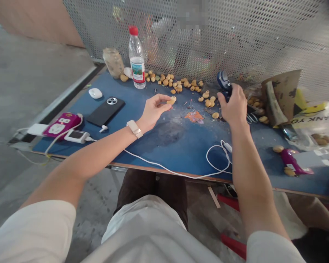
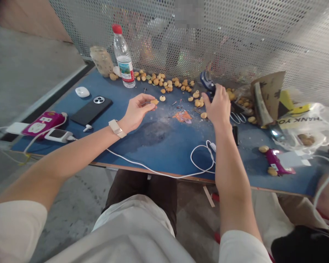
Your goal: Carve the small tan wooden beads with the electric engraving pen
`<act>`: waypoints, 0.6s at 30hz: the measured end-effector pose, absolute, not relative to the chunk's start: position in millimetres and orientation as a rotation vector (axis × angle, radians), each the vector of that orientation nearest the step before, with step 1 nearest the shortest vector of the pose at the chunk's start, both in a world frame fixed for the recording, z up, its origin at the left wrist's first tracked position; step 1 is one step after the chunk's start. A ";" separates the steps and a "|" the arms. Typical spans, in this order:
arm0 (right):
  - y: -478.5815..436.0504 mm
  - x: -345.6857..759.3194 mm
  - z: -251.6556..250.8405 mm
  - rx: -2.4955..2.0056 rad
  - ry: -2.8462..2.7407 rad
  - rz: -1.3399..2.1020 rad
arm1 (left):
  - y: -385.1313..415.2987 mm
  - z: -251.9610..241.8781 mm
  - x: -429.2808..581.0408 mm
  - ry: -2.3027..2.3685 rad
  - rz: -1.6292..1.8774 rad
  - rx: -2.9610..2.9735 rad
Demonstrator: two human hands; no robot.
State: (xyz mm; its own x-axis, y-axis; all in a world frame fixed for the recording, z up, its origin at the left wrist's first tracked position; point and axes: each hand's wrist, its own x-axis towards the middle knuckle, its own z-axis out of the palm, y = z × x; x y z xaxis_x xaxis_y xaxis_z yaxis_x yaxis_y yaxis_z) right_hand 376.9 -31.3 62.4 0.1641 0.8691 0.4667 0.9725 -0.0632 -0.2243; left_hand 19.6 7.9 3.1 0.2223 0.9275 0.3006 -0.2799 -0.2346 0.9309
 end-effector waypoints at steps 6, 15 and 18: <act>-31.9 455.8 45.8 -2.297 -1.675 -0.048 | 10.4 -1.5 20.8 0.720 1.317 1.315; -21.2 488.7 30.1 -2.468 -1.633 0.031 | 10.3 -5.8 22.3 0.746 1.266 1.330; -15.4 499.6 24.6 -2.588 -1.720 0.109 | 11.1 -7.1 21.7 0.752 1.253 1.351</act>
State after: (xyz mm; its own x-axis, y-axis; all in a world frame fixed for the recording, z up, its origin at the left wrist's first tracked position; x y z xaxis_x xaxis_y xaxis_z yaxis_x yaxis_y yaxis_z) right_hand 499.6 -15.4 24.6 0.3860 0.9216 -0.0403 0.9194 -0.3879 -0.0657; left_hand 21.7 11.1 -7.1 0.2409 0.9360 0.2565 -0.2140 -0.2065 0.9547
